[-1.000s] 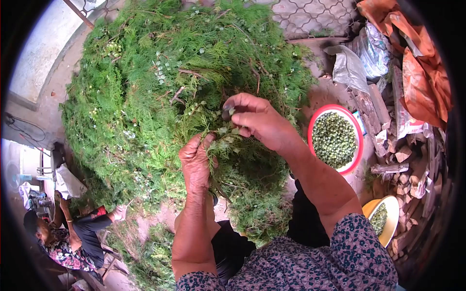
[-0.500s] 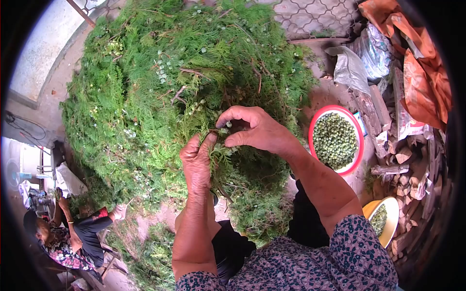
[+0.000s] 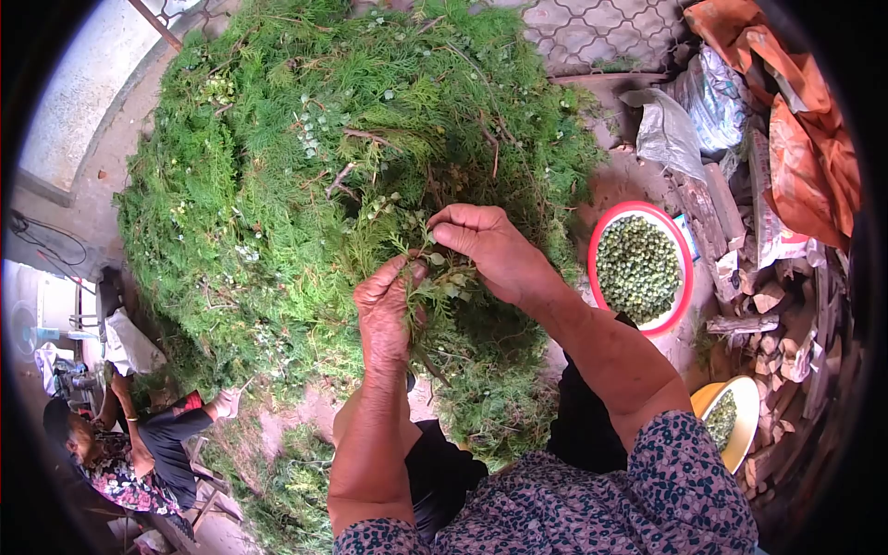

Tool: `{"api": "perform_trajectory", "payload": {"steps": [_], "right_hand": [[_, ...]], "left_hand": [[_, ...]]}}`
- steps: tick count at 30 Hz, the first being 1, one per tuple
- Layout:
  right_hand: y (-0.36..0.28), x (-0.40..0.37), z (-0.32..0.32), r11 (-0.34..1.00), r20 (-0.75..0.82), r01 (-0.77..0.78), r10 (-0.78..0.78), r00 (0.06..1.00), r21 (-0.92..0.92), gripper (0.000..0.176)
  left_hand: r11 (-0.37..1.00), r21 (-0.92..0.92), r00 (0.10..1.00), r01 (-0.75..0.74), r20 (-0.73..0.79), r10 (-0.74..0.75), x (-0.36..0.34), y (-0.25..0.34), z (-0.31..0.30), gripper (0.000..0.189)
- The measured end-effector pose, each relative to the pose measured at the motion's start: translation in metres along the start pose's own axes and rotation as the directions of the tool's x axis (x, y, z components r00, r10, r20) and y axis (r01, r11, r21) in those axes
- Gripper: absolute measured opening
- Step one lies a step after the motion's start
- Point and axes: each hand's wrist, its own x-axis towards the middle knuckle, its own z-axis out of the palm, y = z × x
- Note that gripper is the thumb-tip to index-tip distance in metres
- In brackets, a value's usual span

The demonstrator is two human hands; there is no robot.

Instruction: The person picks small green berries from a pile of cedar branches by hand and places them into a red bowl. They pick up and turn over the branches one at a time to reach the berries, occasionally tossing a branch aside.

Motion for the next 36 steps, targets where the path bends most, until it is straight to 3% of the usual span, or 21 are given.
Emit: {"api": "perform_trajectory", "payload": {"steps": [2, 3, 5, 8, 9, 13, 15, 21, 25, 27, 32, 34, 36], "right_hand": [[0.000, -0.001, 0.003, 0.894, -0.027, -0.154, 0.183, 0.983, 0.421, 0.012], [-0.001, -0.001, -0.001, 0.894, -0.027, -0.155, 0.183, 0.983, 0.421, 0.012], [-0.008, 0.001, -0.013, 0.865, 0.121, -0.186, 0.146, 0.982, 0.467, 0.012], [-0.015, 0.001, -0.003, 0.891, 0.068, -0.173, 0.159, 0.985, 0.420, 0.011], [-0.009, 0.002, -0.005, 0.884, 0.134, -0.175, 0.129, 0.983, 0.434, 0.015], [-0.014, -0.001, 0.000, 0.911, 0.140, -0.227, 0.189, 0.972, 0.344, 0.018], [-0.016, -0.002, 0.000, 0.975, 0.159, -0.194, 0.175, 0.971, 0.112, 0.019], [-0.010, 0.000, 0.002, 0.988, 0.116, -0.138, 0.145, 0.983, -0.071, 0.016], [-0.010, -0.002, -0.003, 0.982, 0.142, -0.191, 0.187, 0.972, 0.013, 0.016], [-0.010, -0.004, -0.004, 0.880, 0.160, -0.384, 0.352, 0.922, 0.280, 0.015], [-0.006, 0.001, -0.011, 0.880, 0.132, -0.281, 0.249, 0.960, 0.384, 0.011], [-0.006, 0.001, -0.005, 0.838, 0.129, -0.292, 0.263, 0.956, 0.461, 0.011], [-0.001, 0.003, -0.007, 0.832, 0.094, -0.281, 0.270, 0.958, 0.478, 0.010]], "left_hand": [[0.994, -0.100, 0.999, -0.048, -0.007, 0.048, 0.006, -0.013, -0.004, 0.016], [0.975, -0.198, 0.995, -0.096, -0.019, 0.094, 0.007, -0.017, -0.006, 0.017], [0.980, -0.191, 0.998, -0.062, -0.016, 0.060, 0.004, -0.010, -0.008, 0.017], [0.983, -0.174, 0.997, -0.067, -0.052, 0.058, 0.002, -0.004, -0.004, 0.016], [0.981, -0.165, 0.992, -0.101, -0.085, 0.088, 0.003, -0.004, -0.002, 0.016], [0.985, -0.128, 0.989, -0.120, -0.105, 0.107, 0.006, -0.006, -0.002, 0.015], [0.986, 0.007, 0.977, -0.168, -0.134, 0.168, 0.005, -0.004, -0.001, 0.014], [0.990, 0.004, 0.986, -0.142, -0.093, 0.141, 0.004, -0.005, -0.004, 0.014], [0.996, -0.063, 0.997, -0.061, -0.055, 0.057, 0.001, -0.002, 0.000, 0.014], [0.981, -0.195, 0.999, 0.021, -0.030, -0.028, 0.003, -0.004, 0.002, 0.013], [0.947, -0.320, 0.996, 0.038, -0.064, -0.062, 0.002, 0.001, 0.002, 0.009], [0.931, -0.365, 0.964, 0.003, -0.245, -0.099, 0.003, -0.006, 0.006, 0.008], [0.931, -0.365, 0.969, 0.017, -0.223, -0.105, 0.007, -0.009, -0.004, 0.010]]}}
